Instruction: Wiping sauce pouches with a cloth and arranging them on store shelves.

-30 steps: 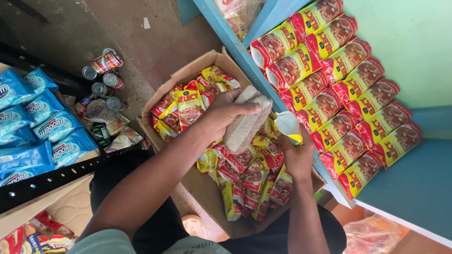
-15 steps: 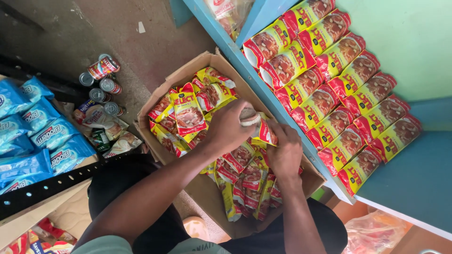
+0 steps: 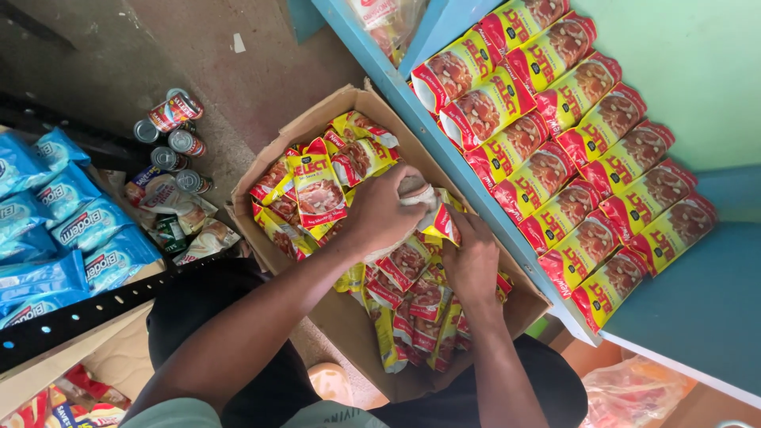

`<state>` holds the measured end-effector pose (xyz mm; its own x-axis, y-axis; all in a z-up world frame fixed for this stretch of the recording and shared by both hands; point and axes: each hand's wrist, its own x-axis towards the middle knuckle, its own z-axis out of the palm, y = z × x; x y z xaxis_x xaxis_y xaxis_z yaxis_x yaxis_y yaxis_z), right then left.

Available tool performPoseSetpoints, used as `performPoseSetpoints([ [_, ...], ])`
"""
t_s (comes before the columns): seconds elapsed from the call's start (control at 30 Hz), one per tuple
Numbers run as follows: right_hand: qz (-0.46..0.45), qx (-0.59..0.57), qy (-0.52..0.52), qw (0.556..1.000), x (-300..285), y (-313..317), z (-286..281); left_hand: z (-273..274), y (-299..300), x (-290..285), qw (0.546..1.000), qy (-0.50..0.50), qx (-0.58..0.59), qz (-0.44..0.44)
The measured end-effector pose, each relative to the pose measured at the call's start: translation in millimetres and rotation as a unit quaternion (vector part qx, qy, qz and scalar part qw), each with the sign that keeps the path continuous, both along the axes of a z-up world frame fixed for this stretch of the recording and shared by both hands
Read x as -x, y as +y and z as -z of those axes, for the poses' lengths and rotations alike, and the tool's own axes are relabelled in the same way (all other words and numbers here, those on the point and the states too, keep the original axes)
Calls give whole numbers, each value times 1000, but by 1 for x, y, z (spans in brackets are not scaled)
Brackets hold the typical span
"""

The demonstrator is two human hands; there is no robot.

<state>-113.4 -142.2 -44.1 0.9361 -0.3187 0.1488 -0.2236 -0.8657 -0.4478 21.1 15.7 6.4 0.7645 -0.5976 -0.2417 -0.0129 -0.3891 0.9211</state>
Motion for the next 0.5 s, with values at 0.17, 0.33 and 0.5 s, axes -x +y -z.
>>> performPoseSetpoints([
  [0.17, -7, -22, 4, 1000, 1, -3, 8, -9, 6, -1, 998, -2, 62, 19],
  [0.33, -5, -24, 4, 1000, 3, -5, 9, -14, 10, -4, 993, -43, 80, 82],
  [0.5, -7, -74, -13, 997, 2, -6, 10, -20, 14, -11, 979, -39, 77, 183],
])
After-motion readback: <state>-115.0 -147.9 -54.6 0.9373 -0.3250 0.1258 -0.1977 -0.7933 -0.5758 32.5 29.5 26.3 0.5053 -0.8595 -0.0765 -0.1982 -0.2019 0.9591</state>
